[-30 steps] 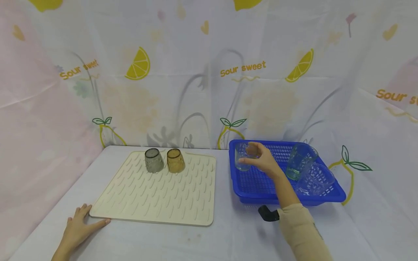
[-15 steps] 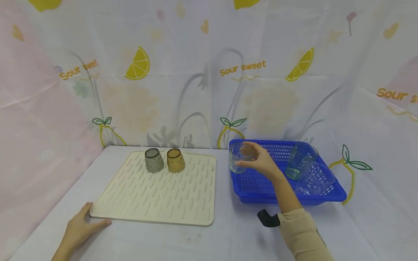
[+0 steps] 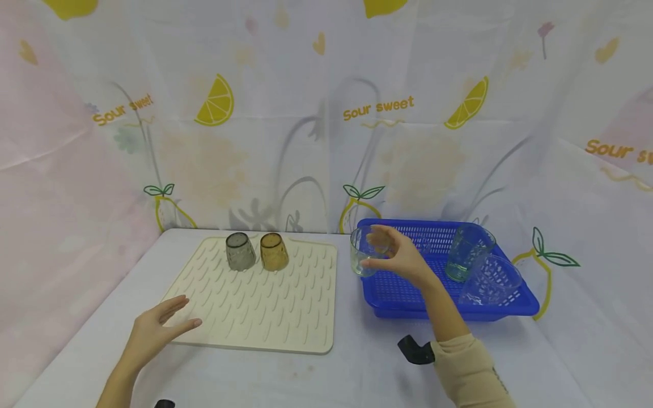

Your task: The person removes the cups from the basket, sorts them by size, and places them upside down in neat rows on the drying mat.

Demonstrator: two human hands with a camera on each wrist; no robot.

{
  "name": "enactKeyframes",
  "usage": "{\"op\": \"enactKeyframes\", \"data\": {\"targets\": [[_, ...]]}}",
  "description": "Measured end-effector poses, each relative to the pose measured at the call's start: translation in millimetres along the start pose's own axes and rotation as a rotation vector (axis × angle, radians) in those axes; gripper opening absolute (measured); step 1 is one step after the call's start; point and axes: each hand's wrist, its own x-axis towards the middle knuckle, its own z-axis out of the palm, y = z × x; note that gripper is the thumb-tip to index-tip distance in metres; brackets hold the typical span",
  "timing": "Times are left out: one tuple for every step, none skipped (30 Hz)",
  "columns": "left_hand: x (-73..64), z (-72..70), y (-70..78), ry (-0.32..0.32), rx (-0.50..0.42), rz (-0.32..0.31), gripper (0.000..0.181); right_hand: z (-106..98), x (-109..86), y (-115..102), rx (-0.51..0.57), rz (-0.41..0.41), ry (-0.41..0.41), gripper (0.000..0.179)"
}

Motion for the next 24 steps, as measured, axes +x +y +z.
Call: {"op": "enactKeyframes", "data": {"targets": [[2.2, 2.5, 4.9, 0.009, -0.015, 0.021, 0.067, 2, -0.5, -1, 0.0, -0.007, -0.004, 0.077], [4.3, 4.8, 9.9, 0.016, -0.035, 0.044, 0.065, 3, -0.9, -2, 0.005, -0.012, -0.007, 0.076], [6.3, 6.9, 15.2, 0.021, -0.052, 0.064, 0.064, 5, -1.2, -2, 0.009, -0.018, -0.01, 0.076], [8.1, 8.9, 20.7, 0.021, -0.066, 0.079, 0.063, 6, -1.3, -3, 0.015, -0.023, -0.015, 0.077], [9.7, 10.8, 26.7, 0.019, -0.083, 0.089, 0.063, 8, -1.5, -4, 0.02, -0.029, -0.019, 0.077], [11.2, 12.5, 32.8, 0.012, -0.097, 0.099, 0.062, 9, -1.6, -5, 0.028, -0.032, -0.024, 0.078], [12.4, 14.3, 38.7, 0.002, -0.115, 0.105, 0.062, 11, -1.7, -5, 0.035, -0.036, -0.028, 0.078], [13.5, 16.1, 44.5, -0.011, -0.134, 0.11, 0.062, 12, -1.7, -5, 0.046, -0.039, -0.033, 0.079], [14.3, 18.1, 50.1, -0.024, -0.149, 0.115, 0.063, 14, -1.9, -5, 0.05, -0.043, -0.038, 0.079], [15.5, 20.5, 55.5, -0.035, -0.162, 0.123, 0.063, 15, -2.1, -6, 0.057, -0.046, -0.043, 0.08], [16.6, 23.1, 60.3, -0.046, -0.174, 0.134, 0.063, 17, -2.4, -6, 0.063, -0.048, -0.047, 0.08], [17.9, 25.9, 64.7, -0.056, -0.184, 0.141, 0.063, 18, -2.5, -6, 0.069, -0.05, -0.051, 0.08], [19.6, 28.7, 68.9, -0.064, -0.194, 0.154, 0.063, 20, -2.8, -6, 0.077, -0.054, -0.055, 0.08], [21.1, 31.6, 73.3, -0.071, -0.206, 0.166, 0.063, 22, -3.0, -6, 0.083, -0.058, -0.058, 0.079], [22.8, 34.5, 77.3, -0.081, -0.221, 0.175, 0.063, 24, -3.2, -6, 0.088, -0.061, -0.061, 0.079], [24.3, 37.4, 81.1, -0.092, -0.234, 0.182, 0.063, 26, -3.1, -6, 0.1, -0.065, -0.065, 0.079], [25.6, 40.2, 84.6, -0.104, -0.25, 0.189, 0.063, 28, -3.1, -6, 0.106, -0.07, -0.069, 0.079], [26.9, 42.8, 88.3, -0.118, -0.268, 0.193, 0.064, 30, -3.1, -6, 0.11, -0.075, -0.072, 0.079], [28.2, 45.4, 92.2, -0.132, -0.283, 0.196, 0.064, 32, -3.2, -7, 0.114, -0.077, -0.075, 0.079], [29.4, 48.1, 95.8, -0.147, -0.296, 0.195, 0.064, 34, -3.2, -7, 0.118, -0.08, -0.078, 0.079], [30.7, 50.7, 99.0, -0.161, -0.304, 0.194, 0.064, 35, -3.2, -7, 0.123, -0.082, -0.082, 0.079], [31.9, 53.5, 102.3, -0.171, -0.31, 0.195, 0.065, 37, -3.3, -8, 0.128, -0.085, -0.085, 0.08], [33.5, 56.1, 105.5, -0.184, -0.318, 0.201, 0.065, 38, -3.6, -8, 0.134, -0.09, -0.088, 0.08], [35.1, 58.7, 108.8, -0.194, -0.323, 0.206, 0.066, 39, -3.8, -8, 0.141, -0.097, -0.09, 0.08]]}}
